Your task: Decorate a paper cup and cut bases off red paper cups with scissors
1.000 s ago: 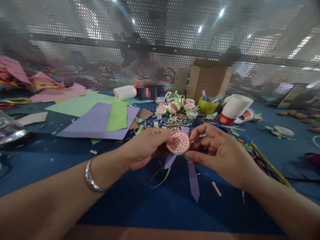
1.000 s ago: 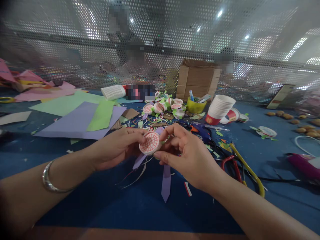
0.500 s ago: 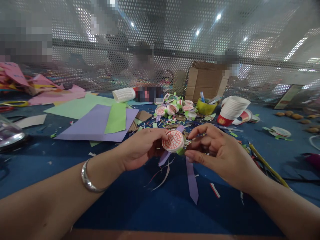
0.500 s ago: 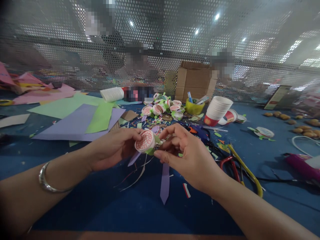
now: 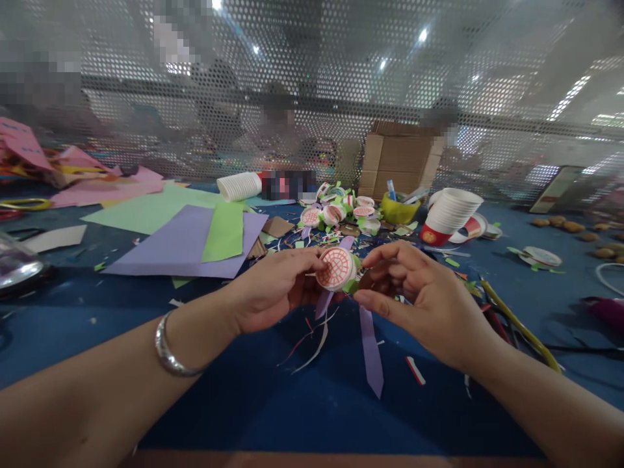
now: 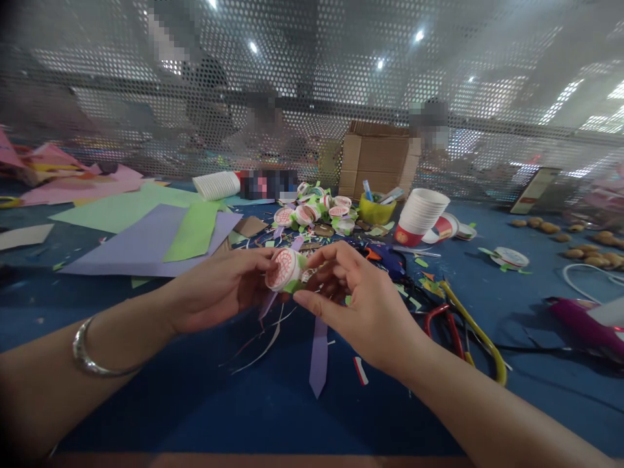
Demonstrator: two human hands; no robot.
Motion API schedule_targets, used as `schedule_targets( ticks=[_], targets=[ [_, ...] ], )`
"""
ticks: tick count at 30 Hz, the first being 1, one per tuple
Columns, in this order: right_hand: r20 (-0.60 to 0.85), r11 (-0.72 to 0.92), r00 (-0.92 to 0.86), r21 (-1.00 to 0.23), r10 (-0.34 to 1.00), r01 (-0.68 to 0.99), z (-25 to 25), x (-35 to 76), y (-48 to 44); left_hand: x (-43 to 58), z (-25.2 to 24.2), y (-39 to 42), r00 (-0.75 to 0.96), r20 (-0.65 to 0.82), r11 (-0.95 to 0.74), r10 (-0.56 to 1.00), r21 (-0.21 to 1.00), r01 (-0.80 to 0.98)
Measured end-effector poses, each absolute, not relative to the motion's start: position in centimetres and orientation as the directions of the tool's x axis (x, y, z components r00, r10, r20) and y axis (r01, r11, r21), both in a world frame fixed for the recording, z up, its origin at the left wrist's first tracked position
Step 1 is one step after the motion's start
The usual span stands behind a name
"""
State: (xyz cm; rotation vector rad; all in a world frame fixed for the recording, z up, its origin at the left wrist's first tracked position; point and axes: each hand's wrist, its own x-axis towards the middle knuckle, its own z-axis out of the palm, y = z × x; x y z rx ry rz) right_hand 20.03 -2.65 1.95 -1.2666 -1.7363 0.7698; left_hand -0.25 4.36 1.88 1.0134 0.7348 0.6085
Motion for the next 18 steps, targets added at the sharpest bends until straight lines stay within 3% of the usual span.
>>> schedule_targets(
  ticks=[18],
  targets=[
    [0.294,0.353,-0.198,-0.810,0.935,0.468,1.48,20.11,-2.81,-0.15,1.78,3.82,0.634,-0.191,0.353,0.749,0.925,-0.139]
  ],
)
